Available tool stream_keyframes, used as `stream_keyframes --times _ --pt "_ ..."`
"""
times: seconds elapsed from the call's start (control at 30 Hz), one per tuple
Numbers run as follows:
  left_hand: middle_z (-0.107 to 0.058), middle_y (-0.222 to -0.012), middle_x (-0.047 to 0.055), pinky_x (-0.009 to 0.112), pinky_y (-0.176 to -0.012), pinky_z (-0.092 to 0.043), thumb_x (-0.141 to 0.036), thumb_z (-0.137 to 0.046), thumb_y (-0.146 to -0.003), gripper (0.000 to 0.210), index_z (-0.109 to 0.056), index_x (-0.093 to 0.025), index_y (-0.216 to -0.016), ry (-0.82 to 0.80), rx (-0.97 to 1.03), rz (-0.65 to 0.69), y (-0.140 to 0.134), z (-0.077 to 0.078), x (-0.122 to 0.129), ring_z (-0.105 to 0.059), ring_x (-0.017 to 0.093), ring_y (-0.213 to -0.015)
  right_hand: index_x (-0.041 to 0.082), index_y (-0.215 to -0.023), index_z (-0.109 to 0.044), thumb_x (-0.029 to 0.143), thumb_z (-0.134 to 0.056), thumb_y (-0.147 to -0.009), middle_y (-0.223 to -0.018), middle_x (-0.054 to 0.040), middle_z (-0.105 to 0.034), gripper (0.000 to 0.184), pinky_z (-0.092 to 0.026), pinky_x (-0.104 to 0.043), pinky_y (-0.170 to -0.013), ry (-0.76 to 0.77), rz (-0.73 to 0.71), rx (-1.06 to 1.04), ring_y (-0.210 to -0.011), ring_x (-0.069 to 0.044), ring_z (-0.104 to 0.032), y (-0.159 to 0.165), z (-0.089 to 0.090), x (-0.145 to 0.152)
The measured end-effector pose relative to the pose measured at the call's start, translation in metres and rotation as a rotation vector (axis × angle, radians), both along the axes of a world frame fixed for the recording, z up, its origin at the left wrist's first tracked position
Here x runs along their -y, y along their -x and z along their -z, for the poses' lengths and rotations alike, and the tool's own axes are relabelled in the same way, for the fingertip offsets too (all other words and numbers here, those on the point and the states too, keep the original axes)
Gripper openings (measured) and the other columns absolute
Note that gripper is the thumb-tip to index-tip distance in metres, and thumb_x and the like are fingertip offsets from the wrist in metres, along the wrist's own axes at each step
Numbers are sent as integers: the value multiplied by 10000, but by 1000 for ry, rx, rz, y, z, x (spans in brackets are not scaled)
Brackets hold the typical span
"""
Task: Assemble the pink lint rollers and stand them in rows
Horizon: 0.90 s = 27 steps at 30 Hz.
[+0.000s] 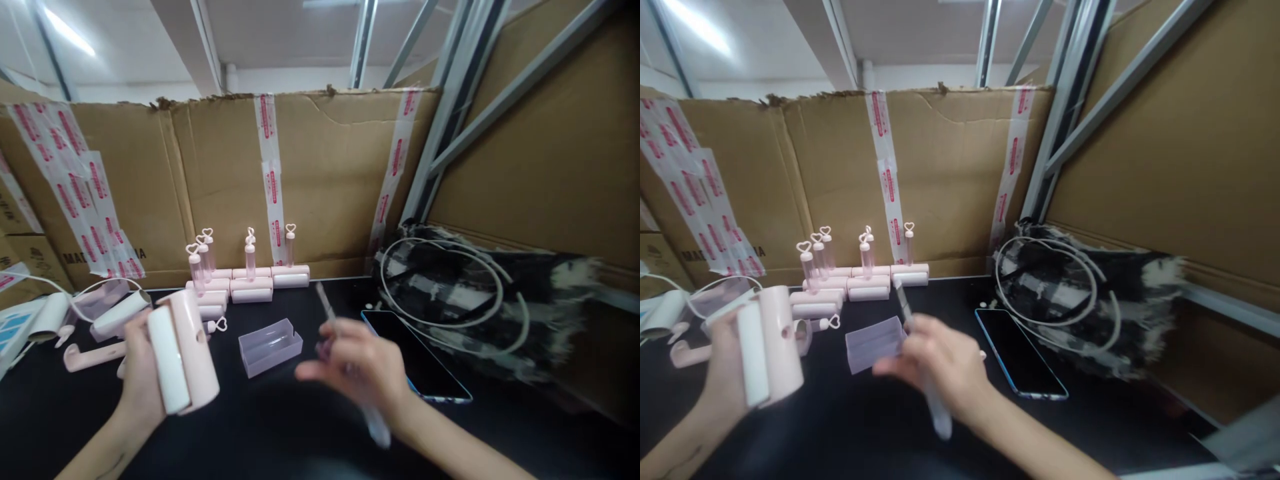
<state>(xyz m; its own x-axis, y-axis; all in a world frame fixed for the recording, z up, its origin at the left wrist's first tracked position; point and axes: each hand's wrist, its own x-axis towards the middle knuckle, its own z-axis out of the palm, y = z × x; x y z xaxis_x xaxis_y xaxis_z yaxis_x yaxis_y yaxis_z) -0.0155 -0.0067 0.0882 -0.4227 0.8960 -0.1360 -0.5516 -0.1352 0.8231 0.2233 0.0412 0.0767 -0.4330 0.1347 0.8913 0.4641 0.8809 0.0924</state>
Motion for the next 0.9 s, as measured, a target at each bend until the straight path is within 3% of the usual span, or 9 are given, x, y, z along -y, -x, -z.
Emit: stream_keyframes --times 0.07,0.17,0.27,0.33,0.47,0.57,0.67,0.77,0.9 --pt "-611 -546 -11 314 -506 -499 -461 -463 -741 297 -572 -190 -793 -27 -12 -29 8 1 -6 -586 187 -484 199 -760 -450 298 -600 -830 -810 -8 -543 193 -419 -196 -547 211 120 -82 -630 -99 -539 -9 -7 -17" --pt "-631 -566 16 317 -492 -501 -556 -501 -725 410 -580 -166 -826 88 -58 121 5 15 -11 -603 203 -500 200 -820 -443 245 -545 -840 -788 1 -502 113 -431 -231 -604 481 143 -19 -631 -112 -509 -15 -9 -40" --pt "-648 -609 41 348 -534 -514 -590 -493 -739 466 -574 -156 -892 152 -72 278 -6 33 -9 -624 223 -548 192 -886 -464 208 -517 -825 -825 -10 -528 82 -447 -256 -644 685 86 83 -675 -127 -536 -14 7 -56" --pt "-634 -622 18 329 -541 -509 -561 -513 -752 432 -557 -179 -948 131 -140 296 -10 41 -6 -616 205 -557 188 -881 -497 206 -525 -807 -841 -18 -552 81 -449 -267 -650 772 99 149 -701 -140 -555 -12 23 -62" --pt "-577 -647 -32 255 -533 -474 -514 -529 -779 355 -534 -228 -989 44 -352 347 -12 47 -2 -566 152 -570 201 -885 -554 273 -485 -853 -811 -17 -618 105 -457 -270 -642 880 110 268 -720 -160 -603 -7 39 -65" --pt "-575 -694 -21 219 -543 -446 -500 -517 -793 329 -550 -217 -956 13 -493 387 -12 47 -3 -537 132 -591 198 -1006 -554 331 -376 -925 -840 -53 -667 237 -477 -308 -675 885 139 211 -775 -196 -648 -5 30 -55" --pt "-580 -718 -7 211 -541 -429 -486 -513 -799 318 -556 -209 -949 -33 -629 415 -16 46 -3 -527 135 -604 183 -1175 -483 341 -348 -946 -1033 -109 -663 309 -483 -328 -791 881 -80 55 -950 -199 -637 2 12 -33" --pt "-575 -733 5 231 -603 -444 -467 -546 -779 302 -560 -193 -904 -182 -749 462 -26 53 -2 -535 152 -657 175 -1215 -471 421 -573 -830 -1062 -106 -666 468 -504 -298 -789 958 -409 56 -928 -191 -645 16 3 -5" --pt "-594 -742 16 251 -615 -459 -478 -596 -713 342 -547 -184 -882 -255 -681 418 -37 64 3 -548 162 -664 163 -1046 -626 338 -634 -798 -945 -58 -705 303 -509 -238 -739 923 -387 98 -800 -152 -659 28 7 19"
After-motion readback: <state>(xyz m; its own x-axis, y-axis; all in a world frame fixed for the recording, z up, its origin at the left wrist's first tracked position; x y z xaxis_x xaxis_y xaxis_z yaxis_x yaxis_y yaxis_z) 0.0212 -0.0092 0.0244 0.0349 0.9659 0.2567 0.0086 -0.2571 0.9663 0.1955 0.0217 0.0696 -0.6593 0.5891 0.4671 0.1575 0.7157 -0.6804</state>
